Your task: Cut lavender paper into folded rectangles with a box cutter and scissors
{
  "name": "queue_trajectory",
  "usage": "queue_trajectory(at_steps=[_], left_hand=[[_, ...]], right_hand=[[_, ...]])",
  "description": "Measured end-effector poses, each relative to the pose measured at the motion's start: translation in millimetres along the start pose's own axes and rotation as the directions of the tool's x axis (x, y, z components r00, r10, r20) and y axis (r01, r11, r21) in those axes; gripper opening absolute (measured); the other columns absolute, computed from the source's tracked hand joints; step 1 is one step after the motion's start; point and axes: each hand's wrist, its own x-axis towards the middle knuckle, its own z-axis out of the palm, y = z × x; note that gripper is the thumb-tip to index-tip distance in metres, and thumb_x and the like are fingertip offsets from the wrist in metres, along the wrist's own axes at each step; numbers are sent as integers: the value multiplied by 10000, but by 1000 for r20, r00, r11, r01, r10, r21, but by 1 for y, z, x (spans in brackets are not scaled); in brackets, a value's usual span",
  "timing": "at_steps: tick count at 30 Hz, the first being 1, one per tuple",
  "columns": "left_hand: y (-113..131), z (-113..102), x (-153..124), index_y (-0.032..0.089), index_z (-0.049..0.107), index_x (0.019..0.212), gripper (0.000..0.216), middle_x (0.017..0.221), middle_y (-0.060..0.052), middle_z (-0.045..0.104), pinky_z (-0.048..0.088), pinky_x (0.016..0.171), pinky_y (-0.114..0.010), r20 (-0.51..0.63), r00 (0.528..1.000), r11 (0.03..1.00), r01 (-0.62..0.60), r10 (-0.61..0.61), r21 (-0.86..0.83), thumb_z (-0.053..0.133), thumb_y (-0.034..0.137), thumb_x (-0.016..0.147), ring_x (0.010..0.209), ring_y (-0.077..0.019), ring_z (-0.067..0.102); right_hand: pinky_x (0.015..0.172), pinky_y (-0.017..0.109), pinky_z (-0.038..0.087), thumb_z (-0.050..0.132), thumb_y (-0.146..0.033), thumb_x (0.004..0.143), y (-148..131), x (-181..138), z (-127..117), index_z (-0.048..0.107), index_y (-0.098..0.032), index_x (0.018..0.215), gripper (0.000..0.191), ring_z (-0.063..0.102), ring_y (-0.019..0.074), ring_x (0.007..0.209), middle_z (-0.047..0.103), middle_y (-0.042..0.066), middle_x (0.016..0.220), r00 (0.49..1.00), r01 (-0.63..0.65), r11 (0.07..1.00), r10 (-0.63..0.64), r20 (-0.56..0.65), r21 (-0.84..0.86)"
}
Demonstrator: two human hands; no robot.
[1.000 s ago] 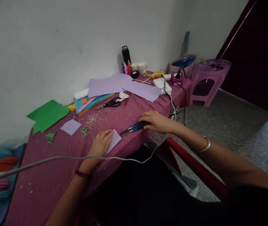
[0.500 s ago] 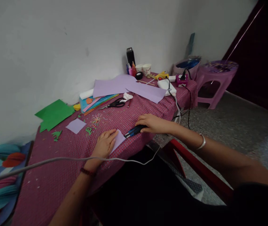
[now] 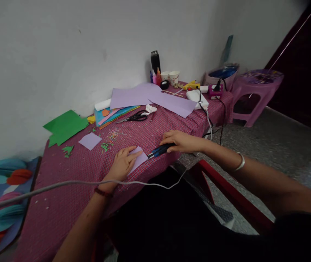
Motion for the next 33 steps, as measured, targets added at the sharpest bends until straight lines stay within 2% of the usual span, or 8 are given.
queue_trajectory(at_steps=[6, 18, 27, 33], left_hand=[[3, -2, -1, 331, 565, 1290, 384, 1317, -66, 504, 374, 992, -472, 10, 1000, 1000, -1, 1, 3, 371, 270, 965, 1167, -239, 455], [6, -3, -1, 338, 563, 1295, 382, 1334, -60, 502, 354, 1006, -454, 25, 1000, 1000, 20, -19, -5, 356, 311, 975, 1188, -236, 439], [2, -5, 2, 350, 577, 1275, 370, 1329, -54, 499, 341, 1002, -480, 47, 998, 999, 37, -36, -31, 376, 320, 966, 1187, -247, 435], [-8, -11, 11, 384, 606, 1231, 343, 1255, -38, 534, 349, 951, -467, 85, 996, 999, -25, 26, -22, 405, 406, 955, 1120, -243, 462]], right_hand=[[848, 356, 418, 579, -296, 893, -11, -1, 4, 641, -160, 1148, 296, 552, 215, 927, 618, 89, 979, 998, -64, 997, 63, -16, -49], [838, 358, 410, 550, -306, 907, -21, -3, 12, 636, -166, 1161, 303, 546, 226, 924, 606, 99, 986, 996, -82, 996, 81, -27, -44], [828, 358, 410, 565, -303, 898, -27, 17, 16, 638, -181, 1162, 300, 543, 223, 927, 607, 92, 993, 998, -62, 995, 62, -1, -74], [818, 356, 415, 550, -301, 905, -25, 5, 14, 640, -168, 1159, 300, 543, 221, 911, 607, 95, 971, 998, -54, 998, 53, -20, -29]])
